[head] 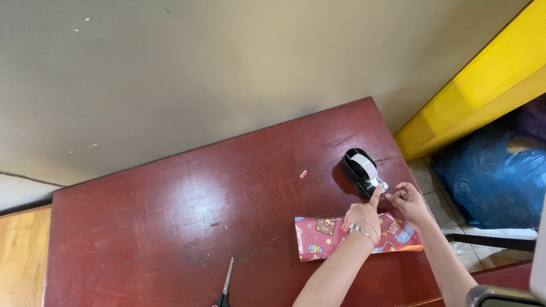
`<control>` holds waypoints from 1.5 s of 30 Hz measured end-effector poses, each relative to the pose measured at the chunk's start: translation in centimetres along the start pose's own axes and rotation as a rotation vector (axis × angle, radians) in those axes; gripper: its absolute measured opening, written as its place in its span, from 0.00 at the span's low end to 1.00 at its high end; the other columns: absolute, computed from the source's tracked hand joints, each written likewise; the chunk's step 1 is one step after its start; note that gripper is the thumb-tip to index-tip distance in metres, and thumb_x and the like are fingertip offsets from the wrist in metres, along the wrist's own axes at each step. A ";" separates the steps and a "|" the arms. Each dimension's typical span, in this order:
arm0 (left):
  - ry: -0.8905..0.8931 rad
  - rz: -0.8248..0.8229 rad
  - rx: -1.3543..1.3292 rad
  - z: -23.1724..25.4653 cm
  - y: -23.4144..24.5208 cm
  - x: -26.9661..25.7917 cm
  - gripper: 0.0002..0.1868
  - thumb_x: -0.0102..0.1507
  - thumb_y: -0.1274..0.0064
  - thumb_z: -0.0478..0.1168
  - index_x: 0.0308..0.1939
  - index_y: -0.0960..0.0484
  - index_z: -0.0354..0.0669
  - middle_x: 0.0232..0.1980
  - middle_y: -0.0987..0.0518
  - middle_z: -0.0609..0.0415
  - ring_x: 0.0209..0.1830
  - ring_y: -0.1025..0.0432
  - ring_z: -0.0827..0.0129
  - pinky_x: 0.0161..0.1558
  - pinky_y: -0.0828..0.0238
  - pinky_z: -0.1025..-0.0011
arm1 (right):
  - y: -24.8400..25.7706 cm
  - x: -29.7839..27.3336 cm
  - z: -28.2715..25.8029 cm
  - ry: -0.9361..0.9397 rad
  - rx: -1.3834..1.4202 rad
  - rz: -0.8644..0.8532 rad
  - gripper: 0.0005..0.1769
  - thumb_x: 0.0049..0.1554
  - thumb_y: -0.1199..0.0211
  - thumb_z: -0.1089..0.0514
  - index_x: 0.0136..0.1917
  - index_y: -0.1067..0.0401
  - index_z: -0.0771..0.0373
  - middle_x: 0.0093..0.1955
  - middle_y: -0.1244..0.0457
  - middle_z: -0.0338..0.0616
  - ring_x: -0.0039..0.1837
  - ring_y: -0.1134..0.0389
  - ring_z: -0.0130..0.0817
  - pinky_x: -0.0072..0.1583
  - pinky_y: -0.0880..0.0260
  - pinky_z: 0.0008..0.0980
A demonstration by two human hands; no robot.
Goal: The person wraps a rectangular item with pink patterned wrapping paper on a wooden table. They fold the paper around the item, smooth the edges, and secure the seams with clear tape from a dispenser. The person then folds and tapes the ends to complete the package.
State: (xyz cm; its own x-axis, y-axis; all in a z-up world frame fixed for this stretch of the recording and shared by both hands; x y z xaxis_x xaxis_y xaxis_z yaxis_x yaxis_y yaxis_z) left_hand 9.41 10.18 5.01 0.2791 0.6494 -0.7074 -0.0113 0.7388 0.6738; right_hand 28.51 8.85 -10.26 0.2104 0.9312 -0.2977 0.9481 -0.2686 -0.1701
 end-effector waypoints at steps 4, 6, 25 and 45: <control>-0.009 0.042 0.036 0.0 -0.6 0.6 0.64 0.67 0.42 0.50 0.80 0.86 0.80 0.52 0.27 0.12 0.40 0.22 0.23 0.31 0.19 0.40 | -0.2 0.1 0.1 0.000 -0.067 0.017 0.19 0.57 0.39 0.73 0.59 0.42 0.63 0.39 0.38 0.41 0.46 0.32 0.28 0.48 0.32 0.26; -0.005 0.027 0.015 0.1 -0.8 0.7 0.63 0.66 0.41 0.52 0.79 0.86 0.81 0.53 0.28 0.13 0.42 0.24 0.22 0.32 0.21 0.39 | -0.3 0.3 0.2 0.000 -0.094 0.025 0.19 0.58 0.41 0.73 0.59 0.43 0.64 0.40 0.37 0.42 0.48 0.31 0.30 0.51 0.30 0.27; -0.128 0.180 0.191 -0.6 -2.0 -2.2 0.69 0.58 0.38 0.62 0.83 0.79 0.54 0.44 0.22 0.23 0.33 0.23 0.39 0.31 0.23 0.53 | 0.5 -3.2 -5.9 0.137 -0.290 0.115 0.25 0.59 0.38 0.66 0.67 0.43 0.65 0.44 0.35 0.45 0.47 0.31 0.29 0.50 0.30 0.28; -0.789 0.791 -0.251 -13.3 -9.9 -6.4 0.24 0.54 0.33 0.42 0.53 0.22 0.44 0.59 0.22 0.53 0.64 0.31 0.60 0.79 0.48 0.55 | -9.8 -12.7 -3.8 -0.157 -0.620 -0.503 0.29 0.57 0.41 0.65 0.69 0.45 0.54 0.39 0.35 0.41 0.38 0.31 0.30 0.41 0.30 0.31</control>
State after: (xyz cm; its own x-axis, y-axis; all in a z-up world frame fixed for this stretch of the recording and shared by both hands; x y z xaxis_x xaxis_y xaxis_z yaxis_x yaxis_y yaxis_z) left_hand -5.01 1.06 0.05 0.6319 0.7202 0.2865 -0.6187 0.2461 0.7461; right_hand 17.45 0.62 -1.29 -0.2678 0.8464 -0.4603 0.8898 0.4005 0.2187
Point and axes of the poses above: each hand's wrist, its own x-axis towards the middle knuckle, its own y-axis out of the back of the hand, z = x × y, the point moved 2 cm from there along x, towards the middle knuckle
